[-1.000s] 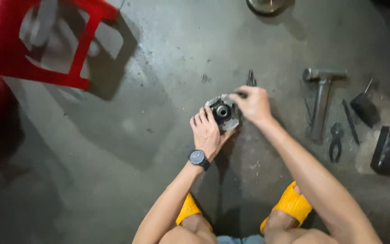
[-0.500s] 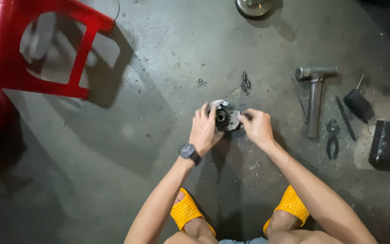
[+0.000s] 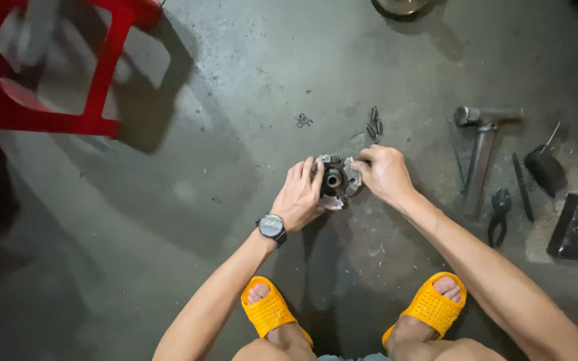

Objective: The person sits on the workshop floor and disassembles a motorcycle clutch hub assembly by hand, prying components apart with a small pry tool, removing small springs and pins, and separating the hub plates onto the floor. They use a hammer and pliers nearby while sorting the removed parts.

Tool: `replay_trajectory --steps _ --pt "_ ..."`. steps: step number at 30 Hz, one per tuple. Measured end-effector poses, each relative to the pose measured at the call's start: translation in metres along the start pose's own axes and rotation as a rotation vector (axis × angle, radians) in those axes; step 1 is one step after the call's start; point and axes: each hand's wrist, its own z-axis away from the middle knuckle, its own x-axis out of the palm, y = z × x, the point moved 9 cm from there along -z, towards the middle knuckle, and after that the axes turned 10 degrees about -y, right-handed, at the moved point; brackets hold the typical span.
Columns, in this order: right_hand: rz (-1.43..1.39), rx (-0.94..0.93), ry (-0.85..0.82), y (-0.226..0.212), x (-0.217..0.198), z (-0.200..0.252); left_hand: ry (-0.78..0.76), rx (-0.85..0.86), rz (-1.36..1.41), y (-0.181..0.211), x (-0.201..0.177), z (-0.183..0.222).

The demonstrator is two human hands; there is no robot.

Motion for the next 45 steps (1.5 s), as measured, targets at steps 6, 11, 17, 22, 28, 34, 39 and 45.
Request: replay_trajectory --steps 6,11,17,22,28,34,39,45 --pt "0.138 -0.022 -0.102 -0.022 -0.002 -0.022 0.032 -0.009 -0.08 -0.002 0.002 -0.005" --pt "0.12 0.002 -0.071 -0.034 -0.013 -0.018 0.07 -0.021 -0.091 0.012 -0.007 -0.001" --pt "-0.258 0.05 0.142 -0.01 -0.037 0.016 0.307 -0.333 0.018 0.031 -0.003 0.031" --pt "-0.3 0.268 -0.024 0.032 -0.018 0.086 0.031 -0.175 0.063 0.028 0.024 0.047" --pt "-0.416 0.354 0.011 0.039 0.029 0.096 0.0 0.013 -0.369 0.029 0.023 -0.012" --pt "-0.263 0.097 0.201 0.02 -0.012 0.06 0.032 -0.184 -0.005 0.026 0.0 0.005" --pt "-0.207 0.18 0.109 0.005 -0.025 0.043 0.047 -0.149 0.004 0.017 0.005 0.005" --pt "-0.106 0.119 0.063 0.007 -0.021 0.027 0.047 0.003 0.02 0.018 0.004 -0.001"
